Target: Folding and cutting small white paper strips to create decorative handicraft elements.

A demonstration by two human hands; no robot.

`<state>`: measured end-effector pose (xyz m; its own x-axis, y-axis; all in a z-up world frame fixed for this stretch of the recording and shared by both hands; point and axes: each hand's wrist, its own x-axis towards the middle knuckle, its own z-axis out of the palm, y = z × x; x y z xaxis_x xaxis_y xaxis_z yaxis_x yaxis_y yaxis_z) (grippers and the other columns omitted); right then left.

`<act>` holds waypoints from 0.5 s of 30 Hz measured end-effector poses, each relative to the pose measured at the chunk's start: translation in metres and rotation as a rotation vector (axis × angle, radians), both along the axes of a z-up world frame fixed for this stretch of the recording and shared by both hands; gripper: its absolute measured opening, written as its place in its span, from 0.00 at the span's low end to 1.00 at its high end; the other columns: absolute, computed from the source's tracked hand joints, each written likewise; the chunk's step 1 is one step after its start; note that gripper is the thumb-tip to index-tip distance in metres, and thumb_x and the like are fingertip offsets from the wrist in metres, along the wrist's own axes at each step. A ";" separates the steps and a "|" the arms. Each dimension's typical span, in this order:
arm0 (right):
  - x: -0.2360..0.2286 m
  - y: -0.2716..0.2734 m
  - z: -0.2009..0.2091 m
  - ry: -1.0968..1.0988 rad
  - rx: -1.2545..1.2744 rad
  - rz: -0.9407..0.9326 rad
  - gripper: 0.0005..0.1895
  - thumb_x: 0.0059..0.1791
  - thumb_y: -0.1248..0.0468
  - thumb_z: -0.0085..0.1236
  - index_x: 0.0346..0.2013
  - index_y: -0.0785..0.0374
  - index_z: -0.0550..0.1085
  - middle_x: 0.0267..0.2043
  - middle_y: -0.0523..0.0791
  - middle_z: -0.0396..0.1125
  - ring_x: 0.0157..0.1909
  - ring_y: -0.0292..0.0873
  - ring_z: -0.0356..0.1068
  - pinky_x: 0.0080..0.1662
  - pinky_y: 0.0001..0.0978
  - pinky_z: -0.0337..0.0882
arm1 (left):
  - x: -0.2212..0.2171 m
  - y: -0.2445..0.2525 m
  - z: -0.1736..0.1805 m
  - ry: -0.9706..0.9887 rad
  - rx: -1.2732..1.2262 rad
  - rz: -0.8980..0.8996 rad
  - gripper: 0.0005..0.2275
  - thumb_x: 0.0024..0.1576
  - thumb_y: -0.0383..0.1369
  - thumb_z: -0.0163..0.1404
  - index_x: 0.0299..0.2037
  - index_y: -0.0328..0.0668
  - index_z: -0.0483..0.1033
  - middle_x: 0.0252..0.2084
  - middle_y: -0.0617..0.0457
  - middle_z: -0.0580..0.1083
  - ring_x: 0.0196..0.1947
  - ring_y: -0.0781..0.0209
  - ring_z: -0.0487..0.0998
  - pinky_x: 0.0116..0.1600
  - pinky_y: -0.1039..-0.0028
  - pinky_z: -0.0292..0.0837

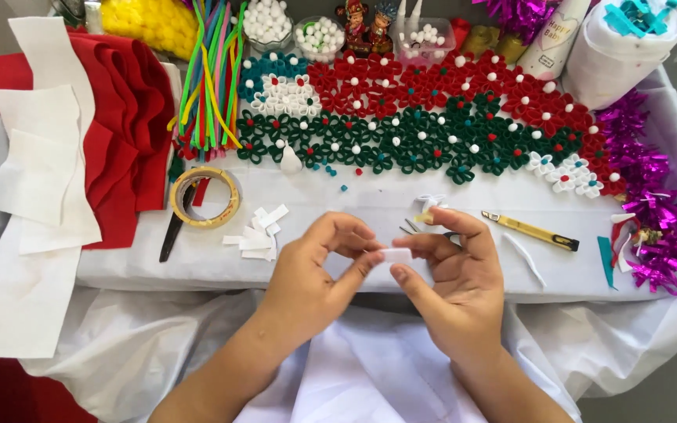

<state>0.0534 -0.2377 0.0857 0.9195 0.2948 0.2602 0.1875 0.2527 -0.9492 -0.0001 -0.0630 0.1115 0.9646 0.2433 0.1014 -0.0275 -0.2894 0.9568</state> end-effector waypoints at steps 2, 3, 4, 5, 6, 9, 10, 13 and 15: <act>-0.003 0.002 0.000 -0.012 -0.034 -0.038 0.32 0.43 0.78 0.64 0.59 0.63 0.63 0.61 0.47 0.61 0.47 0.45 0.76 0.53 0.30 0.76 | -0.004 -0.005 0.004 0.001 -0.046 -0.025 0.09 0.56 0.35 0.58 0.43 0.53 0.73 0.38 0.59 0.85 0.37 0.69 0.85 0.39 0.80 0.75; -0.004 0.002 -0.003 -0.016 -0.001 -0.084 0.30 0.43 0.79 0.63 0.57 0.63 0.64 0.61 0.46 0.61 0.44 0.43 0.74 0.47 0.28 0.76 | -0.005 -0.006 0.003 -0.032 -0.116 -0.023 0.10 0.56 0.33 0.58 0.44 0.51 0.72 0.38 0.57 0.85 0.36 0.68 0.83 0.45 0.78 0.76; -0.005 0.001 -0.005 -0.020 0.031 -0.130 0.27 0.44 0.80 0.62 0.54 0.62 0.65 0.61 0.45 0.62 0.40 0.41 0.73 0.42 0.26 0.76 | -0.006 -0.008 0.003 -0.065 -0.186 -0.021 0.11 0.56 0.32 0.58 0.46 0.49 0.72 0.39 0.55 0.85 0.35 0.68 0.82 0.52 0.77 0.77; -0.005 0.000 -0.005 -0.021 0.031 -0.131 0.27 0.44 0.80 0.62 0.54 0.62 0.65 0.61 0.45 0.62 0.40 0.41 0.73 0.42 0.26 0.76 | -0.005 -0.006 -0.003 -0.066 -0.186 -0.023 0.11 0.56 0.32 0.58 0.46 0.49 0.72 0.39 0.55 0.85 0.35 0.68 0.82 0.52 0.77 0.77; -0.005 -0.002 -0.005 -0.017 0.063 -0.128 0.28 0.44 0.79 0.62 0.55 0.61 0.64 0.60 0.45 0.61 0.39 0.43 0.74 0.43 0.28 0.77 | -0.004 -0.005 -0.009 -0.115 -0.414 -0.155 0.11 0.60 0.30 0.52 0.51 0.41 0.69 0.43 0.45 0.83 0.40 0.62 0.82 0.53 0.74 0.78; -0.007 -0.005 -0.002 -0.003 0.074 -0.108 0.29 0.43 0.79 0.63 0.54 0.59 0.63 0.58 0.46 0.60 0.37 0.43 0.75 0.44 0.30 0.78 | -0.005 -0.005 -0.015 -0.141 -0.627 -0.295 0.12 0.63 0.26 0.48 0.55 0.38 0.68 0.51 0.37 0.80 0.47 0.59 0.81 0.54 0.73 0.78; -0.009 -0.007 -0.001 0.004 0.054 -0.095 0.30 0.42 0.80 0.63 0.54 0.59 0.63 0.57 0.48 0.61 0.37 0.43 0.75 0.44 0.29 0.78 | -0.006 -0.007 -0.015 -0.120 -0.610 -0.305 0.13 0.61 0.23 0.51 0.55 0.42 0.70 0.53 0.41 0.79 0.50 0.61 0.80 0.55 0.74 0.77; -0.012 -0.008 0.002 0.026 0.102 -0.039 0.29 0.42 0.79 0.65 0.52 0.57 0.64 0.59 0.47 0.59 0.33 0.42 0.73 0.39 0.29 0.75 | -0.007 -0.005 -0.018 -0.275 -0.408 -0.341 0.13 0.60 0.27 0.57 0.54 0.45 0.74 0.56 0.45 0.77 0.44 0.57 0.82 0.55 0.72 0.81; -0.013 -0.009 0.004 0.021 0.102 -0.024 0.31 0.41 0.80 0.65 0.53 0.58 0.64 0.58 0.48 0.60 0.33 0.43 0.75 0.44 0.30 0.76 | -0.006 -0.005 -0.018 -0.291 -0.390 -0.349 0.11 0.59 0.28 0.58 0.52 0.46 0.76 0.55 0.46 0.77 0.44 0.60 0.81 0.55 0.73 0.80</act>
<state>0.0401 -0.2463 0.0895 0.9313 0.2460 0.2686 0.1752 0.3438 -0.9226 -0.0062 -0.0676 0.0937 0.9402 -0.0102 0.3405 -0.3349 0.1554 0.9293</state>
